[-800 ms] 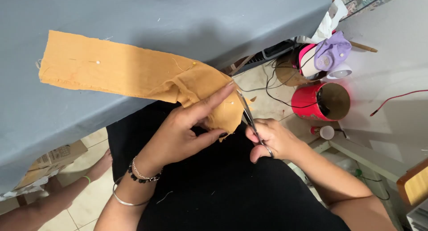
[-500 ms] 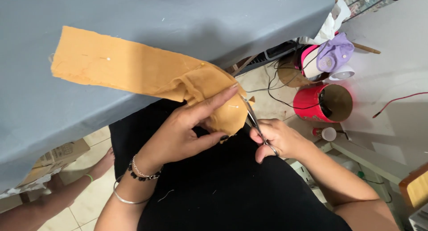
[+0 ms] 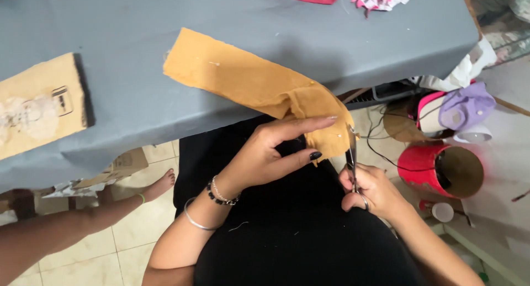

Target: Using scissors to cut out specific patterned shapes from a piece of tan fabric on a workspace.

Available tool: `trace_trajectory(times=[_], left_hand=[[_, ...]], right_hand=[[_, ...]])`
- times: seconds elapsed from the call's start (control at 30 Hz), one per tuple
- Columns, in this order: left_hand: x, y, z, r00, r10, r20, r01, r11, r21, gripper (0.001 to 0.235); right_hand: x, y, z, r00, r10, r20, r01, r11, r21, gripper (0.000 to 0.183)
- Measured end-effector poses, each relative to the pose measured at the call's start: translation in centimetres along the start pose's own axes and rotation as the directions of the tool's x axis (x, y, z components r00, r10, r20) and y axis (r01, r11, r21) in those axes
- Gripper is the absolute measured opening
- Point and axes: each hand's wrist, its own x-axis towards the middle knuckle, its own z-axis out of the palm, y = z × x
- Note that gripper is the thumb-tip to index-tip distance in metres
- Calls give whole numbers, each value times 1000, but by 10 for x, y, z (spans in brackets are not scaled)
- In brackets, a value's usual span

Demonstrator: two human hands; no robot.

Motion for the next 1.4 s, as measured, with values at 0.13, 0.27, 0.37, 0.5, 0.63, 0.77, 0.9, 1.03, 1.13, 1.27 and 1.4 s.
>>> trace_trajectory(times=[0.13, 0.27, 0.37, 0.5, 0.63, 0.77, 0.9, 1.03, 1.13, 1.27, 1.4], left_hand=[[-1, 2, 1, 999, -32, -38, 32, 999, -19, 40], [-7, 0, 0, 994, -96, -48, 92, 993, -78, 45], [-10, -5, 0, 996, -72, -61, 66, 993, -95, 43], [-12, -2, 2, 983, -90, -163, 67, 988, -139, 37], [-18, 1, 1, 976, -110, -189, 96, 992, -82, 38], [-28, -1, -3, 983, -74, -169, 53, 991, -121, 49], [-33, -2, -4, 981, -106, -165, 75, 980, -183, 60], [-40, 0, -5, 965, -130, -227, 101, 986, -134, 56], [-43, -1, -6, 970, -108, -216, 77, 986, -146, 52], [-41, -8, -6, 976, -62, -207, 18, 978, -208, 47], [-34, -10, -2, 955, -9, -296, 0, 1000, -31, 46]], right_hand=[[-3, 5, 2, 1000, 18, 2, -18, 1000, -5, 54], [-1, 1, 4, 997, 70, 15, -70, 998, 4, 47], [1, -2, 4, 998, 69, 13, -69, 998, -11, 52], [4, -5, 5, 999, 49, -3, -49, 999, -18, 51], [6, -13, 6, 996, 89, 27, -91, 993, 69, 28], [9, -15, 11, 996, 84, -2, -83, 994, 73, 19], [12, -15, 15, 998, 51, -24, -49, 996, 77, 25], [16, -22, 15, 999, 44, -4, -44, 996, 77, 26], [19, -23, 16, 998, 63, -14, -62, 997, 55, 14], [25, -13, 19, 1000, 3, 12, -4, 1000, 20, 34], [24, -8, 18, 996, -73, 52, 73, 997, 2, 29]])
